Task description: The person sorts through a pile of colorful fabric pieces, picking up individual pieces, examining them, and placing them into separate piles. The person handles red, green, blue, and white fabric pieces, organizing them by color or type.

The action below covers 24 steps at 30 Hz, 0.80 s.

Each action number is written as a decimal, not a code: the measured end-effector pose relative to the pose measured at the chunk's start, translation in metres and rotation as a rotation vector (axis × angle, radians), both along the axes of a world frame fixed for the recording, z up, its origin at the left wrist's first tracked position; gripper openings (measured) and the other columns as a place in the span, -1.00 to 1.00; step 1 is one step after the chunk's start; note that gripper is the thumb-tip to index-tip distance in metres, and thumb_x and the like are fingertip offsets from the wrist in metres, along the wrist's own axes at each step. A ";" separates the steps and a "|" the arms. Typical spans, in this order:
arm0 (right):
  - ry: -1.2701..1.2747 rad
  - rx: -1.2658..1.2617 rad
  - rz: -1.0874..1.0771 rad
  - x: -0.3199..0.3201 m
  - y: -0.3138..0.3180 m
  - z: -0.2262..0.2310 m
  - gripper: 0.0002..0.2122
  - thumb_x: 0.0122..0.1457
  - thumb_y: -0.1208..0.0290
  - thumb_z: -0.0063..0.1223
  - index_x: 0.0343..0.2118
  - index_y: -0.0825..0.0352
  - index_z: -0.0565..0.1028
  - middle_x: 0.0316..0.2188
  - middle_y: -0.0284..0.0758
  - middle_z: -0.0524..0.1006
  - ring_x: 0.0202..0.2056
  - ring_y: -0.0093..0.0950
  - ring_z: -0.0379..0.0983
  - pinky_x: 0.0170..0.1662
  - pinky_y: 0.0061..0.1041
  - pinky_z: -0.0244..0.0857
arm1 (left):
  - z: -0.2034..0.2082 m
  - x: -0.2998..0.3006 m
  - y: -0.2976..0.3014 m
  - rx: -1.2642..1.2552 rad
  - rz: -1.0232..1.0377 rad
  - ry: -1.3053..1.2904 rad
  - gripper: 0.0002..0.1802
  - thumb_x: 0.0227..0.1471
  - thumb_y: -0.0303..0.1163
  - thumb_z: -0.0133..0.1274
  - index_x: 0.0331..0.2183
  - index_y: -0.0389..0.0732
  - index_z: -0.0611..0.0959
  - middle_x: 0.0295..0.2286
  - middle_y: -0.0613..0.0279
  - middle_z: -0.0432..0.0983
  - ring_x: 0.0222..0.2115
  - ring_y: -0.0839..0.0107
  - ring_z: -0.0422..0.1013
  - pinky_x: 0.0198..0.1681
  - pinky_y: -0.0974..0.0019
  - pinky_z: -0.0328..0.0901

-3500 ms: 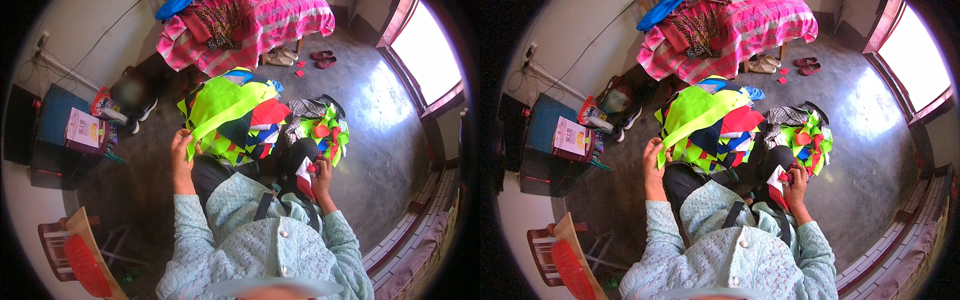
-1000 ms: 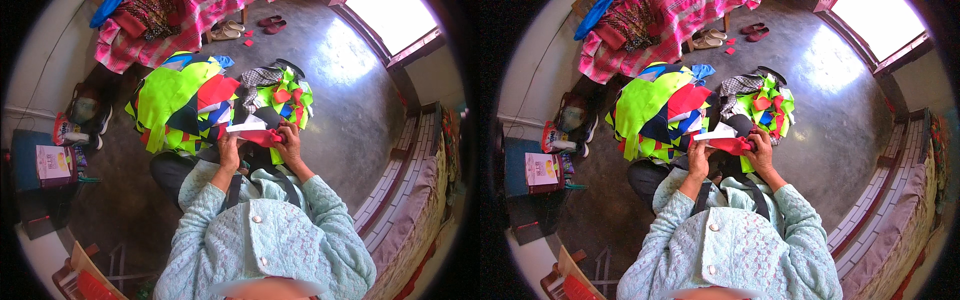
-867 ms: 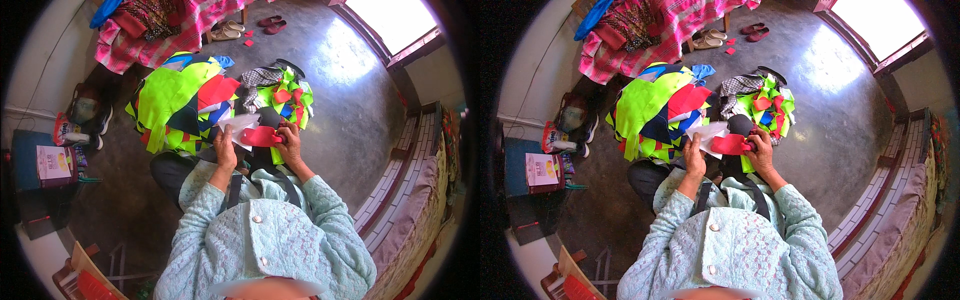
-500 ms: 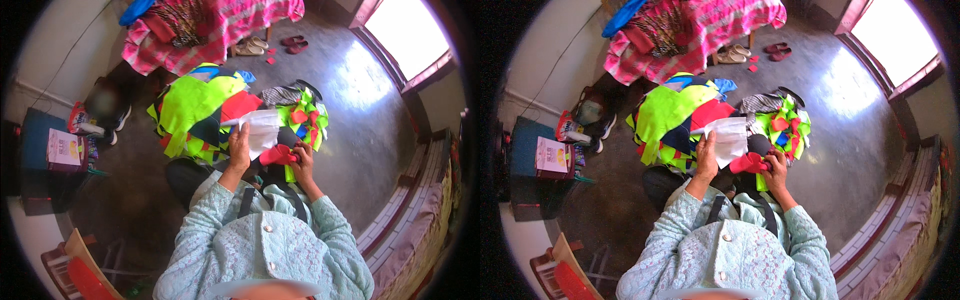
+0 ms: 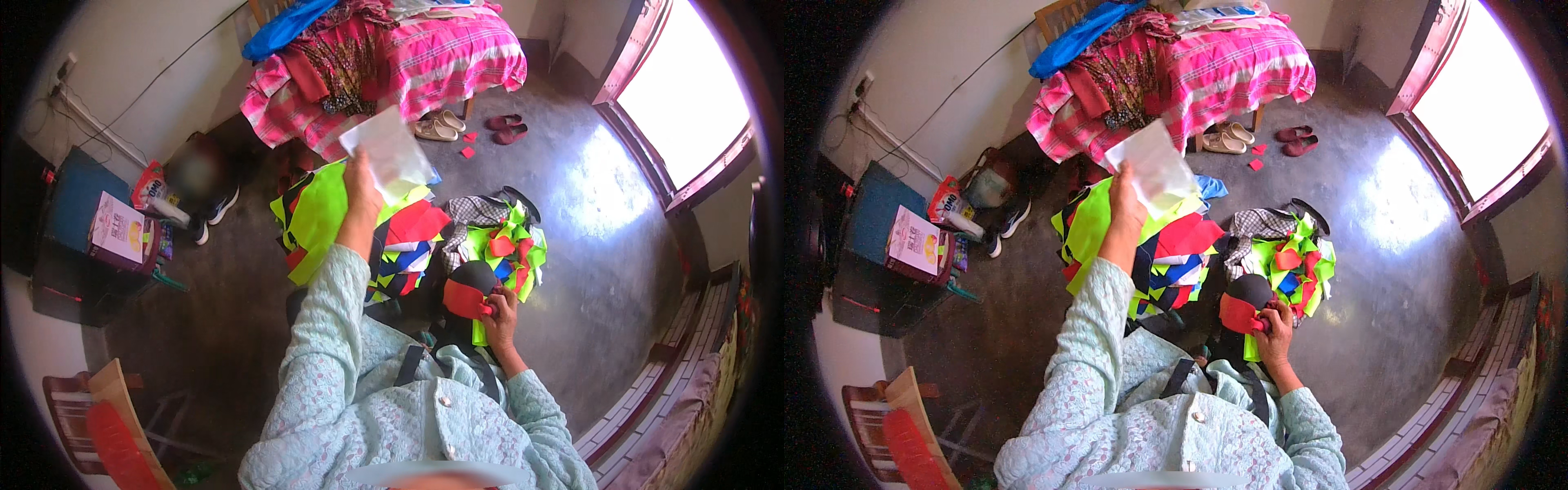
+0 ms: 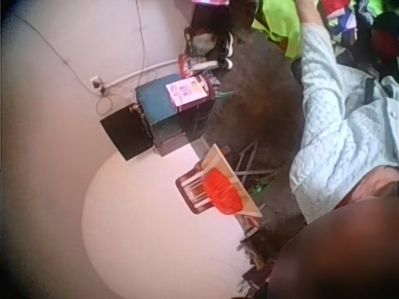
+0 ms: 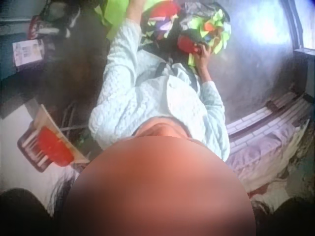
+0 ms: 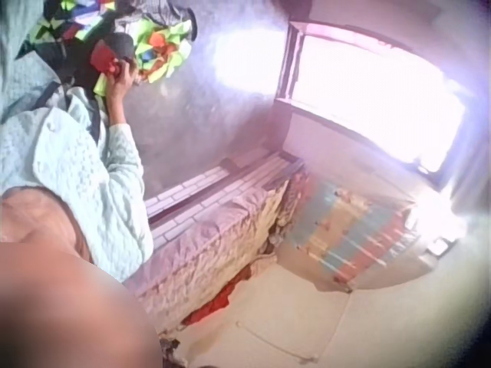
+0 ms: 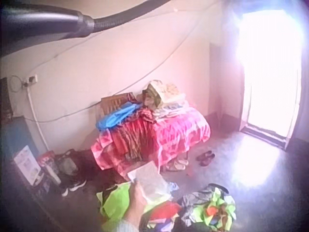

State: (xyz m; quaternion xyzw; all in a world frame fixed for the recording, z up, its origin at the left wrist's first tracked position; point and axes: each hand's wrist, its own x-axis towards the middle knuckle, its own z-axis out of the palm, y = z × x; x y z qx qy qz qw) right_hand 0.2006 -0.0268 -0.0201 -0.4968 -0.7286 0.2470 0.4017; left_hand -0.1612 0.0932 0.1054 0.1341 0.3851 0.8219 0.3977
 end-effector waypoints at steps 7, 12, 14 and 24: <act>0.011 0.015 0.008 -0.001 -0.001 0.003 -0.70 -0.28 0.58 0.18 -0.36 0.32 0.46 -0.14 -0.12 0.40 -0.07 -0.13 0.34 0.02 -0.27 0.22 | -0.064 -0.082 0.006 -0.356 0.132 0.369 -0.50 -0.04 -0.51 0.09 -0.04 -0.41 0.35 -0.08 -0.06 0.37 -0.04 0.18 0.33 0.00 0.14 0.25; -0.003 0.017 -0.003 0.000 -0.004 0.009 -0.72 -0.28 0.61 0.15 -0.38 0.34 0.45 -0.14 -0.12 0.39 -0.07 -0.13 0.34 0.02 -0.28 0.22 | -0.041 -0.054 -0.012 -0.647 0.447 1.099 -0.31 -0.13 -0.49 0.15 0.04 -0.41 0.26 0.04 -0.22 0.22 0.13 -0.03 0.12 0.15 0.09 0.07; 0.000 0.020 0.013 0.000 -0.002 0.009 -0.72 -0.26 0.59 0.14 -0.37 0.33 0.45 -0.12 -0.12 0.39 -0.06 -0.13 0.34 0.03 -0.27 0.22 | -0.043 -0.054 -0.014 -0.684 0.489 1.414 -0.33 -0.15 -0.36 0.20 0.03 -0.27 0.35 0.09 -0.13 0.18 0.17 -0.05 0.04 0.12 -0.07 0.07; 0.019 0.005 0.011 0.001 0.002 0.002 -0.70 -0.26 0.56 0.19 -0.35 0.29 0.47 -0.12 -0.15 0.39 -0.04 -0.15 0.34 0.03 -0.28 0.22 | -0.058 -0.055 -0.034 -0.815 0.056 1.815 -0.44 0.02 0.00 0.06 -0.01 -0.12 0.49 0.10 0.06 0.26 0.15 0.09 0.13 0.11 -0.32 -0.01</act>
